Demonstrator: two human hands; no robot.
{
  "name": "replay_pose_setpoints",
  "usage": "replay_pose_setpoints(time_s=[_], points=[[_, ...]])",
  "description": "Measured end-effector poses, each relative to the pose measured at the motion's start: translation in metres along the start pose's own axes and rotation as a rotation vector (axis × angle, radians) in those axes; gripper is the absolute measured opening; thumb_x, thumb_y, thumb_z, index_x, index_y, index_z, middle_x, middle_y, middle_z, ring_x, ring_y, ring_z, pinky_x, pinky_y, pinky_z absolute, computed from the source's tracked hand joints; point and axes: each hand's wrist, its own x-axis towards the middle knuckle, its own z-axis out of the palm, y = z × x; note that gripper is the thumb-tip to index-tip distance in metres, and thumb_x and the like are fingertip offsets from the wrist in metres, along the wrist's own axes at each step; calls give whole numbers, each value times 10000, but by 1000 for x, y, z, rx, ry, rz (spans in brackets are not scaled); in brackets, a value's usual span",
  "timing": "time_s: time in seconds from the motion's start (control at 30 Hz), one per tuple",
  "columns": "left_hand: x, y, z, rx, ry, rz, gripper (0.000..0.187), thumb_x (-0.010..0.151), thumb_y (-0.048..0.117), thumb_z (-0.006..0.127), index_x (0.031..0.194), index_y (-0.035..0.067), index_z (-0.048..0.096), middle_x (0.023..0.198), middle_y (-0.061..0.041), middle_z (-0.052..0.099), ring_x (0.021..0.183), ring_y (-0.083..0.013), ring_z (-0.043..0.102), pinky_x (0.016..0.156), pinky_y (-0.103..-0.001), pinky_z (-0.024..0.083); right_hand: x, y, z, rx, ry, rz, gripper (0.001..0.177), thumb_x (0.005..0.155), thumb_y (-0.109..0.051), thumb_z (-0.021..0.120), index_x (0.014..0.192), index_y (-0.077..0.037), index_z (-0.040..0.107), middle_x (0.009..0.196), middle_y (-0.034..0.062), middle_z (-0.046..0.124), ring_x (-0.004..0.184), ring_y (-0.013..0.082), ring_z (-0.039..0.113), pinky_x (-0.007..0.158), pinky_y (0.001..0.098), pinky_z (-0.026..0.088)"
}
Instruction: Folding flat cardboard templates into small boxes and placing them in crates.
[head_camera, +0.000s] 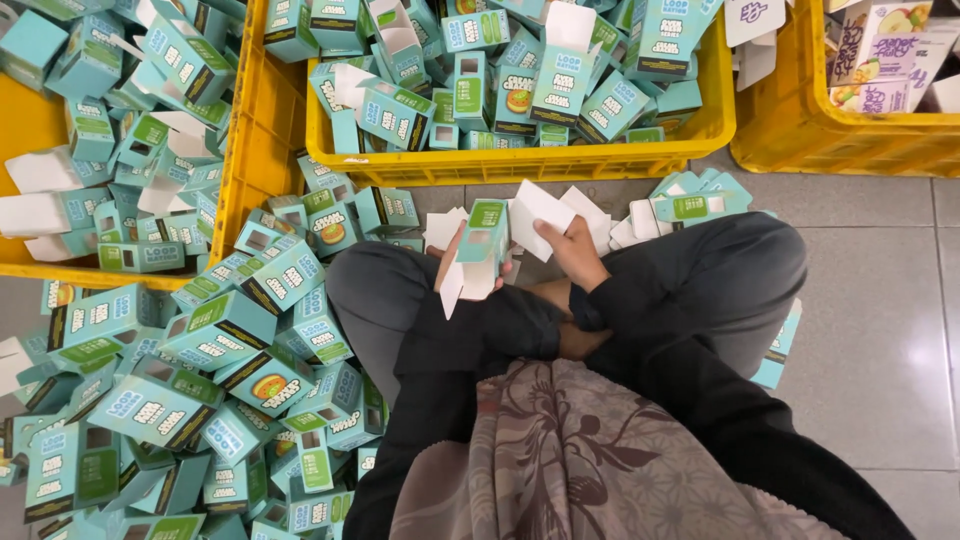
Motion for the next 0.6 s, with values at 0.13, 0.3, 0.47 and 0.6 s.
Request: replay_pose_setpoints(time_s=[0.13,0.3,0.47,0.6], points=[[1,5,4,15,-21,7,1049,836,785,636,1584,106,355,1298,-378,612,1093,-600,649,962,-643,562,-8,-61,13,-98,119,-298,619,834,4,807,1409,18,581,1313,266,617,1285,372,545,1099,539,400],[0,2,40,0,-40,-25,1073,813,795,653,1596,142,318,1341,-343,597,1113,-578,651,945,-639,567,-12,-56,11,-118,118,-322,380,1004,36,614,1352,-87,702,1284,108,713,1147,146,589,977,379,534],[-5,-19,72,-76,20,67,1004,861,690,685,1593,113,311,1477,-260,519,1107,-503,675,950,-611,581,-8,-46,4,-191,53,-391,346,983,82,619,1244,-85,773,1131,147,764,1061,211,679,933,401,544],[-16,-18,55,-133,34,108,1006,854,650,705,1602,104,313,1613,-167,427,1150,-458,655,985,-590,558,-4,-40,-2,-221,-85,-358,370,1010,85,575,1254,-105,779,1068,177,776,867,203,704,686,372,589]])
